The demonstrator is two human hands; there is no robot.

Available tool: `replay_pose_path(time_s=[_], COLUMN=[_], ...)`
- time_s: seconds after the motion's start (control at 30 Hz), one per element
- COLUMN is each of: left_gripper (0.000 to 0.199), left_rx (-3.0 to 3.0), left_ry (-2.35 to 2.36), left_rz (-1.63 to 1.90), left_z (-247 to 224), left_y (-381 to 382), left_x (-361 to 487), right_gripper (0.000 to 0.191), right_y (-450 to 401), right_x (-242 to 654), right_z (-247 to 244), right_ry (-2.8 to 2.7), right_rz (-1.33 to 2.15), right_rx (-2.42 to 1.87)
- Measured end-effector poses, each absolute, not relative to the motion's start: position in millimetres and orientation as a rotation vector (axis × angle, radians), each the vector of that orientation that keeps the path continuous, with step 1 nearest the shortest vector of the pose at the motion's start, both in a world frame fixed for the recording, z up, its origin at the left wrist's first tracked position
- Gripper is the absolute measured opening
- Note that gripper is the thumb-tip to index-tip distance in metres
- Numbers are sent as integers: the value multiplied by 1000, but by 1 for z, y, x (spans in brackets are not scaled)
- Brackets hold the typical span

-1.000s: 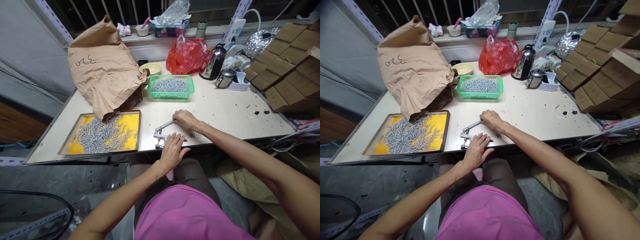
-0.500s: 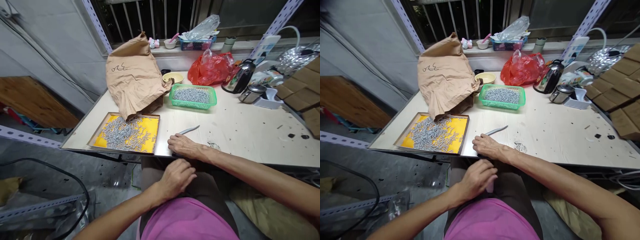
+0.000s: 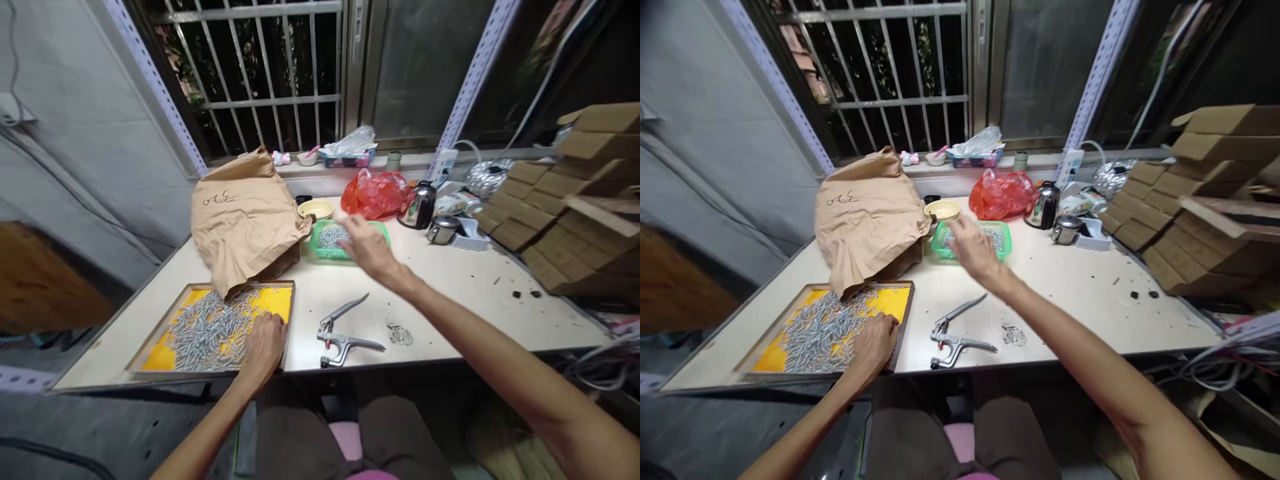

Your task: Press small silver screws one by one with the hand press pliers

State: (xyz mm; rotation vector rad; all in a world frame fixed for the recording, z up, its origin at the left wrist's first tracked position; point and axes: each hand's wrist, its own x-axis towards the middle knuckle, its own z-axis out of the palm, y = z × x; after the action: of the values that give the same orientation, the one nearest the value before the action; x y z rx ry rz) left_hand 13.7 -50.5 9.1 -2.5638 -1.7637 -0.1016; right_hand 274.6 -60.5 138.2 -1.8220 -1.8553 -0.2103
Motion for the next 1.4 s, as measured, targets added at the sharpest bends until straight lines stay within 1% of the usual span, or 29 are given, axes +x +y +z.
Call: replay_pose_path(time_s=[0.13,0.2,0.27,0.4,0.47,0.6,0.67,0.87,1.03,1.3,1.4], left_gripper=[25,24,23,21,18,30,34,34,34,32,28], left_rx=[-2615,-2646,-2650,-2682,-2813,-3148,-3204,-3054,-2882,-2864,-2867], left_ry=[-1730,-1763,-1808,-1925,-2125,-2612,-2763,-2955,-3079,-3050,-3048], left_rz=[-29,-34,-115,-457,-683,-1138,-1214,-1045,-965,-787,-636], left_z=[10,13,18,34,40,39,32,10,6,6,9], left_y=[-42,-37,-33,-31,-38,-66,-82,-102,-107,-106,-102], left_x=[14,11,9,10,18,48,62,75,74,77,78], right_gripper=[26,23,19,17,20,23,24,28,29,29,28], right_y=[-117,-144,-163,-178,-178,-173,-172,-175,-177,-177,-177], right_x=[245,237,236,250,257,262,262,262,262,263,263], right_z=[96,70,47,19,11,4,4,11,9,5,6], right_ry=[-2115,-2194,-2232,-2282,-2300,-2351,-2366,-2346,-2332,-2311,-2304], right_rz=[123,233,311,371,338,350,344,357,342,354,367], right_rx=[-1765,-1843,-1979,-2091,-2084,-2126,-2127,-2126,-2109,-2099,-2100])
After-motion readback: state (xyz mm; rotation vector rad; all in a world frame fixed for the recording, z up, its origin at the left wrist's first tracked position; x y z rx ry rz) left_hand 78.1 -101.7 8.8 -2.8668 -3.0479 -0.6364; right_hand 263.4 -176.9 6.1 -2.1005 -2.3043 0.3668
